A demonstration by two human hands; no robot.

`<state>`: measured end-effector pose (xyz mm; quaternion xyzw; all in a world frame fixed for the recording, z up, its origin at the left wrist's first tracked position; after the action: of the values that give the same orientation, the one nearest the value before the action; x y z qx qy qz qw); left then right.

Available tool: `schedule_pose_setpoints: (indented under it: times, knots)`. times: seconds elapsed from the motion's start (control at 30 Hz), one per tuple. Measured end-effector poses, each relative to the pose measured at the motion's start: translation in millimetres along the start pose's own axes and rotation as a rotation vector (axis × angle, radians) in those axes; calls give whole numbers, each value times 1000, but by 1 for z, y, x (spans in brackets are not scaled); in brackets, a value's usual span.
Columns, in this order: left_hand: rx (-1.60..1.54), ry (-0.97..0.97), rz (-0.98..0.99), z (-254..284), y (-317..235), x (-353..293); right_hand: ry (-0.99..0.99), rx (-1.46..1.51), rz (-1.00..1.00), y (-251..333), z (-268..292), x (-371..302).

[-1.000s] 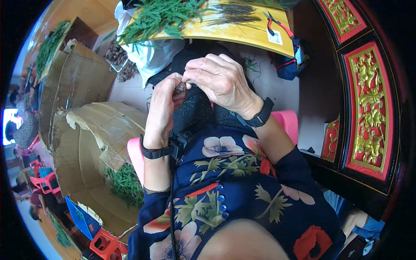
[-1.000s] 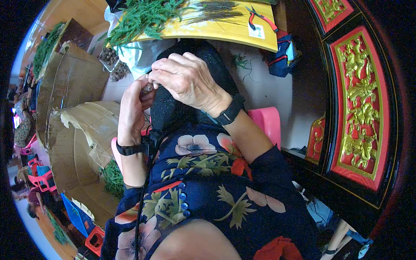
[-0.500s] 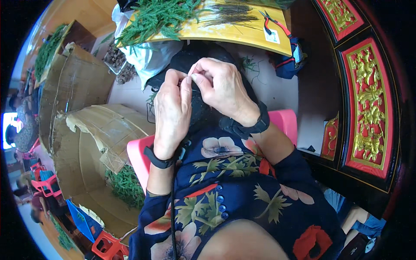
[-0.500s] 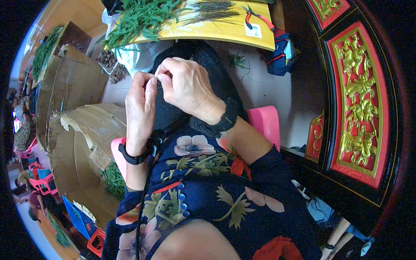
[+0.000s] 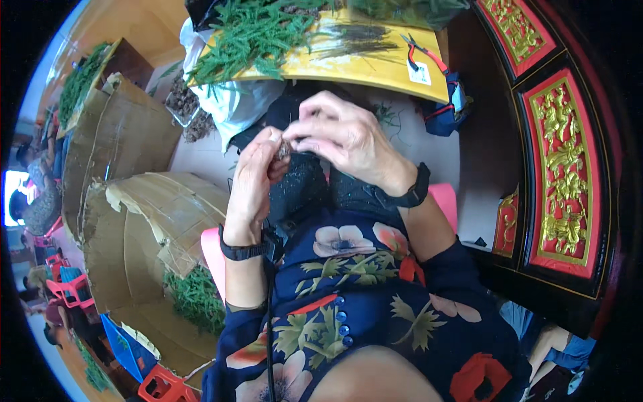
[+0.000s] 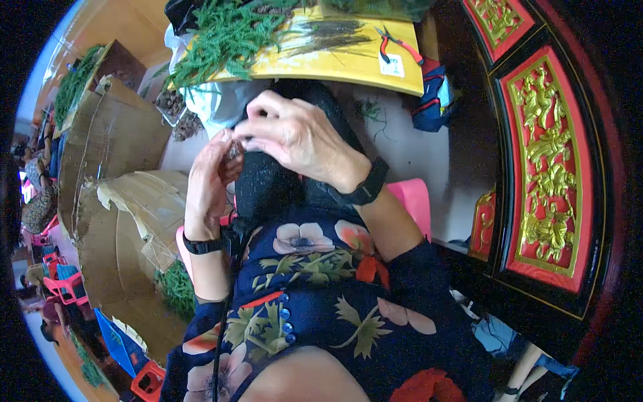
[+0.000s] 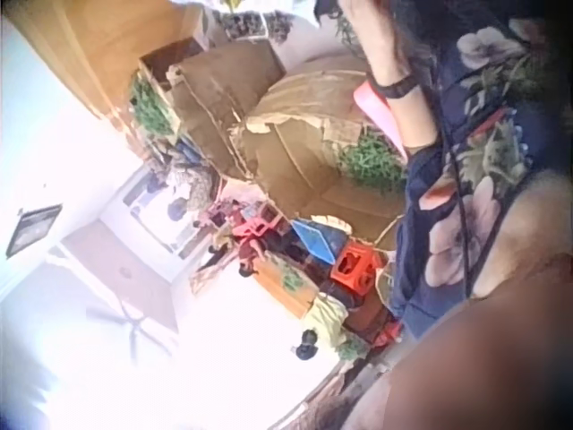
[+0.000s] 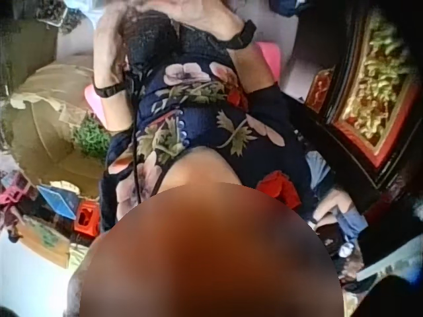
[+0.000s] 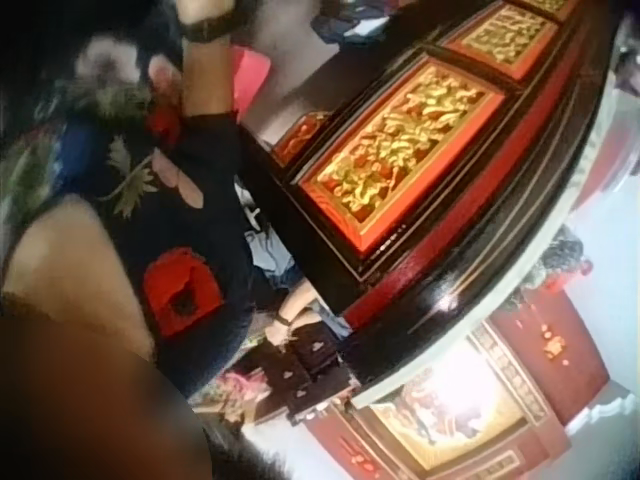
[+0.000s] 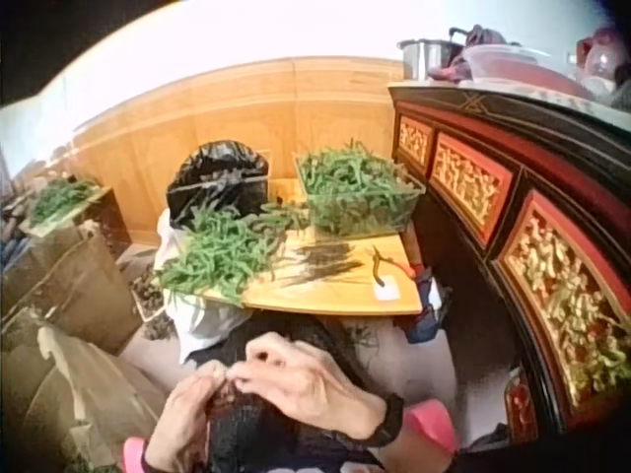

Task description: Trimming green branches with scissors and picking seeds or pods from them.

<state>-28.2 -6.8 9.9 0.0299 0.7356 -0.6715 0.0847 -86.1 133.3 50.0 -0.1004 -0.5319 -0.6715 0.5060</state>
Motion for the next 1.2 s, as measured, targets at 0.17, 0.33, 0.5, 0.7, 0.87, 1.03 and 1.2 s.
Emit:
schedule_pose_setpoints:
  times: [0.17,0.33,0.5,0.7,0.87,1.03,1.2]
  knots:
    - [-36,90,51,2,2,-5,66,-133,127,12,0,-2]
    - [-2,131,62,-1,-2,-8,63,-164,172,19,4,-1]
    - [51,138,32,-7,-4,-9,33,-220,188,20,6,0]
    - [158,99,-148,-16,-11,-10,17,-293,216,23,12,3]
    - [135,145,-114,-16,-14,-11,45,-319,225,27,14,2]
    - [88,172,-3,-11,-7,-10,39,-326,237,29,12,4]
    - [411,23,-176,-10,-5,-7,17,-365,168,26,8,3]
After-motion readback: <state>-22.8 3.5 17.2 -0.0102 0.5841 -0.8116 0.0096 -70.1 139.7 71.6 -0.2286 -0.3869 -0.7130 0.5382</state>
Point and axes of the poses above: each hand's wrist, its own x-axis towards the middle knuckle, its own z-axis out of the back of the hand, y = z × x, the point moved 5 cm from there along x, towards the middle knuckle, and after that the axes turned 10 degrees about x, right-handed, at the moved point
